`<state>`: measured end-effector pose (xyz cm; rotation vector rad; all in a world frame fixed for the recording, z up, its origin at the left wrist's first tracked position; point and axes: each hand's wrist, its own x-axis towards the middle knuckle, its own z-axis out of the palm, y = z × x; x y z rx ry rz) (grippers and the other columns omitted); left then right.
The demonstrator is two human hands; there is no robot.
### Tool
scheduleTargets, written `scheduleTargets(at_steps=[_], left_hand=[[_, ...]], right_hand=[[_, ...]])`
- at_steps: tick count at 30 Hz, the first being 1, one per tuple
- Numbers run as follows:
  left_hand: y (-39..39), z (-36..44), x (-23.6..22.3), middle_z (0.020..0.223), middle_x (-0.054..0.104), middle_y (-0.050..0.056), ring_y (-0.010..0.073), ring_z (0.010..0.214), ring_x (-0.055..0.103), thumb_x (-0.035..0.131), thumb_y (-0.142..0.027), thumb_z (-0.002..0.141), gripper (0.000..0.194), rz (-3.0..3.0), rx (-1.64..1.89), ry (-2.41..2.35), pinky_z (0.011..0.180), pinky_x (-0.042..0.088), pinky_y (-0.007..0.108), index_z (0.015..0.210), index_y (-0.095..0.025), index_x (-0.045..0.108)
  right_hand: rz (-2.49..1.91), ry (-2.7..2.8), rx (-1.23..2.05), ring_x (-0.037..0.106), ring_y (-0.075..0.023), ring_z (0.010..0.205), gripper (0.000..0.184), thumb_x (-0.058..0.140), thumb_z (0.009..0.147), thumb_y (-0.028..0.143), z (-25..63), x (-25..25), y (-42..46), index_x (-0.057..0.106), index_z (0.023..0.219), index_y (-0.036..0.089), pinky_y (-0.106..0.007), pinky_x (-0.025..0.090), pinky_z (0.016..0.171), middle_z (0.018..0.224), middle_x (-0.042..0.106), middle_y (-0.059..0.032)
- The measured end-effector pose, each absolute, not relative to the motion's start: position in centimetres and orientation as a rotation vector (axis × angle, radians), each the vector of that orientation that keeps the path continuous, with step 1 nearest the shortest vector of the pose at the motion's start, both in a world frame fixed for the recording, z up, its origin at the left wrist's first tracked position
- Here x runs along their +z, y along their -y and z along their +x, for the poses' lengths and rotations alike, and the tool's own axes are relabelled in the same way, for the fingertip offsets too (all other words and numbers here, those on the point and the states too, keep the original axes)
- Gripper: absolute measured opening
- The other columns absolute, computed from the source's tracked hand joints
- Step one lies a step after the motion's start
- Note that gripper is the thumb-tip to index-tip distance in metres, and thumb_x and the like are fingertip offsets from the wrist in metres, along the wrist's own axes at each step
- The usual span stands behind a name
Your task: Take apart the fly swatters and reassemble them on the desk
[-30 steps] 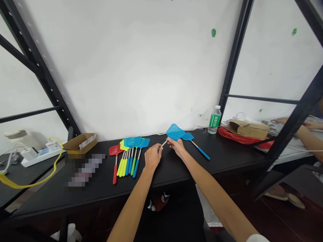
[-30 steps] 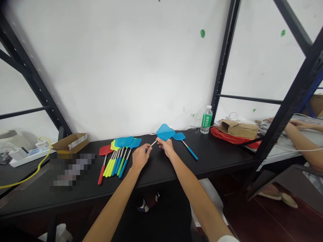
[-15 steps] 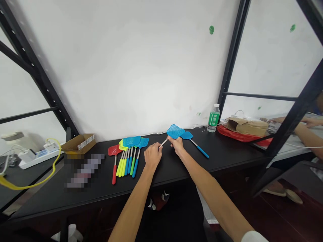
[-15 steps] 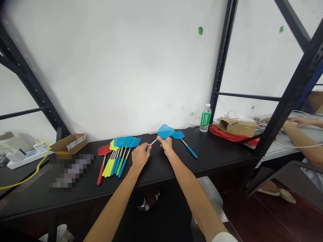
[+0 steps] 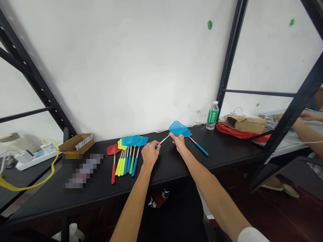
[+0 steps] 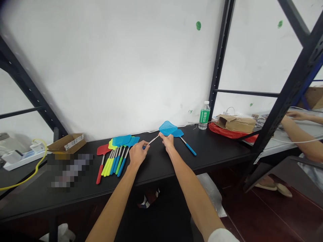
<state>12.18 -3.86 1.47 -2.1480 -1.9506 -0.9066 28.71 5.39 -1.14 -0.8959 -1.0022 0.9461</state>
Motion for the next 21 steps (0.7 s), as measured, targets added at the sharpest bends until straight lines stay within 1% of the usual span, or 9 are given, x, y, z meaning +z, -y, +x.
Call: scheduleTargets(at_steps=[3, 6, 8, 10, 12, 15, 18, 21], left_hand=[[3.8, 12.1, 1.4, 0.101, 0.072, 0.003, 0.0206, 0.098, 0.063, 0.053, -0.036, 0.093, 0.019, -2.124, -0.892, 1.934, 0.078, 0.041, 0.029, 0.105, -0.028, 0.067], [3.7, 12.0, 1.2, 0.090, 0.071, 0.005, 0.0221, 0.088, 0.063, 0.043, -0.038, 0.097, 0.028, -2.101, -0.817, 1.949, 0.075, 0.040, 0.031, 0.103, -0.027, 0.068], [3.6, 11.9, 1.2, 0.086, 0.070, 0.007, 0.0230, 0.086, 0.063, 0.039, -0.038, 0.098, 0.032, -2.078, -0.780, 1.952, 0.075, 0.040, 0.032, 0.103, -0.027, 0.069], [3.6, 11.7, 1.3, 0.089, 0.070, 0.007, 0.0238, 0.092, 0.061, 0.042, -0.037, 0.097, 0.029, -2.063, -0.795, 1.952, 0.078, 0.039, 0.033, 0.102, -0.027, 0.069], [3.7, 11.5, 1.5, 0.096, 0.071, 0.006, 0.0244, 0.099, 0.059, 0.049, -0.036, 0.095, 0.023, -2.040, -0.847, 1.960, 0.083, 0.039, 0.033, 0.102, -0.027, 0.068], [3.7, 11.2, 1.6, 0.103, 0.070, 0.004, 0.0251, 0.104, 0.056, 0.057, -0.033, 0.090, 0.016, -1.987, -0.933, 1.954, 0.087, 0.039, 0.034, 0.101, -0.027, 0.067], [3.6, 11.0, 1.4, 0.103, 0.070, 0.004, 0.0255, 0.104, 0.055, 0.057, -0.031, 0.090, 0.015, -2.005, -0.986, 1.888, 0.088, 0.039, 0.035, 0.101, -0.026, 0.066], [3.5, 10.9, 1.1, 0.101, 0.070, 0.005, 0.0259, 0.104, 0.055, 0.055, -0.031, 0.091, 0.016, -2.046, -0.993, 1.842, 0.088, 0.039, 0.035, 0.101, -0.026, 0.066]], right_hand=[[-0.888, 0.959, 0.949, 0.049, -0.0117, 0.057, 0.040, 0.079, 0.059, 0.050, 28.9, -1.2, -5.6, 0.070, 0.072, 0.013, -0.023, 0.031, 0.042, 0.078, 0.070, -0.0091], [-0.877, 0.935, 0.960, 0.052, -0.0126, 0.059, 0.040, 0.080, 0.059, 0.049, 29.2, -1.1, -5.7, 0.070, 0.075, 0.013, -0.022, 0.031, 0.042, 0.081, 0.071, -0.0099], [-0.878, 0.922, 0.960, 0.053, -0.0133, 0.060, 0.040, 0.080, 0.059, 0.049, 29.3, -1.1, -5.8, 0.070, 0.076, 0.014, -0.022, 0.032, 0.042, 0.081, 0.071, -0.0101], [-0.883, 0.896, 0.953, 0.053, -0.0135, 0.060, 0.040, 0.080, 0.058, 0.049, 29.5, -1.2, -5.9, 0.070, 0.074, 0.014, -0.023, 0.032, 0.041, 0.081, 0.071, -0.0101], [-0.888, 0.850, 0.931, 0.051, -0.0127, 0.058, 0.040, 0.080, 0.057, 0.049, 29.6, -1.2, -6.0, 0.069, 0.073, 0.014, -0.023, 0.031, 0.041, 0.080, 0.071, -0.0094], [-0.918, 0.809, 0.883, 0.047, -0.0116, 0.054, 0.042, 0.078, 0.060, 0.052, 29.8, -1.4, -6.2, 0.069, 0.076, 0.014, -0.024, 0.031, 0.041, 0.079, 0.070, -0.0083], [-0.931, 0.815, 0.851, 0.047, -0.0113, 0.054, 0.042, 0.074, 0.063, 0.055, 29.9, -1.4, -6.3, 0.069, 0.077, 0.015, -0.024, 0.031, 0.041, 0.079, 0.070, -0.0080], [-0.856, 0.832, 0.890, 0.047, -0.0099, 0.054, 0.042, 0.074, 0.065, 0.055, 29.9, -1.4, -6.2, 0.069, 0.080, 0.016, -0.023, 0.032, 0.042, 0.083, 0.070, -0.0073]])
